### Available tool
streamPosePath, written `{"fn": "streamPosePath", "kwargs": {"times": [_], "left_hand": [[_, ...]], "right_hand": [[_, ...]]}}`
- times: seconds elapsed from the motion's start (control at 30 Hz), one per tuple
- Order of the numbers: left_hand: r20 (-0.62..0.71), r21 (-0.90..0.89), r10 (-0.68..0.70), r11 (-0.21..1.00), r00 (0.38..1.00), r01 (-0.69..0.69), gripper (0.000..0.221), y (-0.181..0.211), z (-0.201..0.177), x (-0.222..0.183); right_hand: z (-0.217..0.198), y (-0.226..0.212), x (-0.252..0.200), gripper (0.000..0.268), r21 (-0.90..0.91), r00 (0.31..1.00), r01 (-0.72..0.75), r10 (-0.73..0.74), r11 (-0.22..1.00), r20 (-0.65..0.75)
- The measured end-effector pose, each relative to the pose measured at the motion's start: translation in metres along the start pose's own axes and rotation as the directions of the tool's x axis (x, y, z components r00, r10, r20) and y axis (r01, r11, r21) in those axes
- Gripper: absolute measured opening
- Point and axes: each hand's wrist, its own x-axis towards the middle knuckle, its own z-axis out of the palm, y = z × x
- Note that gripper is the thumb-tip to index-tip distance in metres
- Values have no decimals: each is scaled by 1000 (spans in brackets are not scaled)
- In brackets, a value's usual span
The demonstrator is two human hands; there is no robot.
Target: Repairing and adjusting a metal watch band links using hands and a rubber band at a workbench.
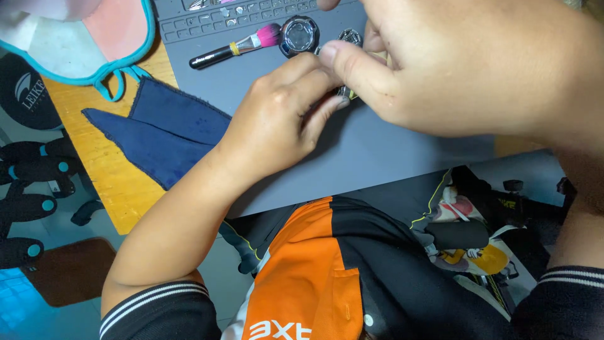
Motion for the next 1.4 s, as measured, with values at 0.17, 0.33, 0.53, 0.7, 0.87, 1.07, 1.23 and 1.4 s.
{"fn": "streamPosePath", "kwargs": {"times": [0.17,0.33,0.53,0.7,0.87,1.07,1.23,1.4], "left_hand": [[-18,-21,-16,1000,1000,16,13,-1,-1,1],[-88,62,-11,998,996,16,14,-2,1,-2],[-149,317,195,938,969,-139,20,0,-3,-2],[-117,394,236,903,965,-173,18,3,-8,-3],[-80,245,268,939,960,-242,18,-1,-8,-2],[-78,3,202,979,976,-203,18,1,-10,-4],[-102,-154,137,976,985,-152,16,2,-9,-2],[5,-272,35,962,999,-32,15,5,-11,0]], "right_hand": [[-6,-12,3,44,-69,971,-212,218,975,98],[-7,-9,3,41,136,917,-381,356,914,180],[22,27,0,22,929,993,-115,57,352,102],[28,31,-12,25,1000,997,28,-67,-7,-28],[15,13,-17,23,921,998,28,36,390,-46],[1,-2,-20,27,543,985,121,-32,831,-170],[1,-3,-17,22,459,986,96,-23,883,-163],[0,1,-10,53,81,996,-37,43,996,-75]]}}
